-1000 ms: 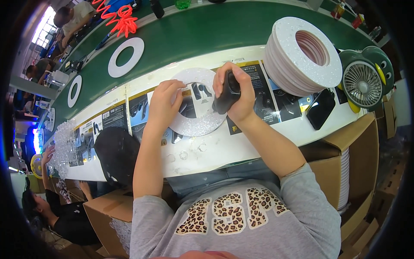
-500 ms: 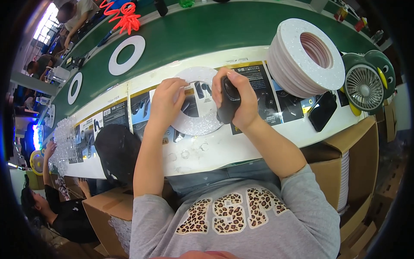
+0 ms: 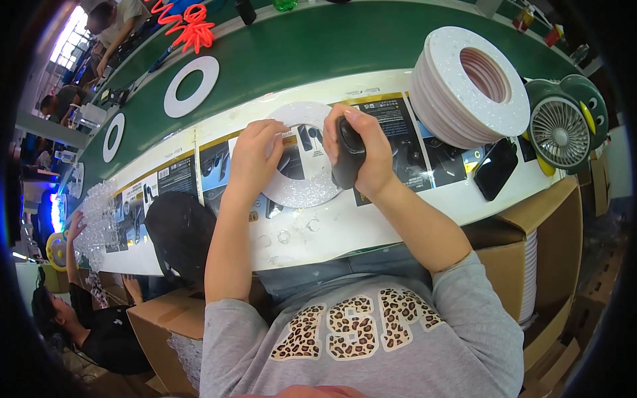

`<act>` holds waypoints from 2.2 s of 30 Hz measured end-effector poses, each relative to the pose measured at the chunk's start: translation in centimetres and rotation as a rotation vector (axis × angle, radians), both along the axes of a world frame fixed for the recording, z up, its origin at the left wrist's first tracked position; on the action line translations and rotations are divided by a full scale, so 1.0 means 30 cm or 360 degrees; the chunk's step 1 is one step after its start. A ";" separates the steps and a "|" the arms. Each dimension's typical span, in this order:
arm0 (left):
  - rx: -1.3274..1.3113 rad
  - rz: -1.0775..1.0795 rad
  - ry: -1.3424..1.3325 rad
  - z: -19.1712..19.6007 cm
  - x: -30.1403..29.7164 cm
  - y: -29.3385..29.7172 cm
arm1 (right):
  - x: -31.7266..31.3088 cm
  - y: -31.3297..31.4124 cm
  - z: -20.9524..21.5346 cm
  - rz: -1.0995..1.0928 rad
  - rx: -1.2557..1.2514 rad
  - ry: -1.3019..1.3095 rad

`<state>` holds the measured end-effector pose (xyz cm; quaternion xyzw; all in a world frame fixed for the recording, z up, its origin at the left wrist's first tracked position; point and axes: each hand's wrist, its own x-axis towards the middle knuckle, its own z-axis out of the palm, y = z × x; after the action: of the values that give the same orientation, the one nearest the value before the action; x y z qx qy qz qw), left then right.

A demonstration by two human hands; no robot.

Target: Applying sealant or adhesive to circular light fixture components on a factory assembly line.

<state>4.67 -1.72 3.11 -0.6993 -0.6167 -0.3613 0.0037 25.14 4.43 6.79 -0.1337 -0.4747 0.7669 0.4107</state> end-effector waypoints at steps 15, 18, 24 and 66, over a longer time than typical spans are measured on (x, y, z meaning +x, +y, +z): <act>0.0022 0.0202 0.0102 -0.001 -0.007 -0.002 | -0.005 0.009 -0.008 -0.0065 0.0056 -0.0036; 0.0007 0.0341 0.0174 -0.016 -0.016 -0.002 | -0.008 0.011 -0.015 -0.0064 0.0056 -0.0037; -0.0202 0.0575 0.0203 -0.033 -0.023 -0.009 | -0.004 0.006 0.005 -0.0094 -0.0022 -0.0005; -0.0422 0.0647 0.0115 0.011 -0.012 -0.021 | -0.019 -0.048 -0.010 0.0113 -0.0036 0.0125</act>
<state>4.30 -2.35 3.45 -0.5677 -0.7863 -0.2439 0.0066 24.56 2.98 6.50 -0.0910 -0.4539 0.7909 0.4001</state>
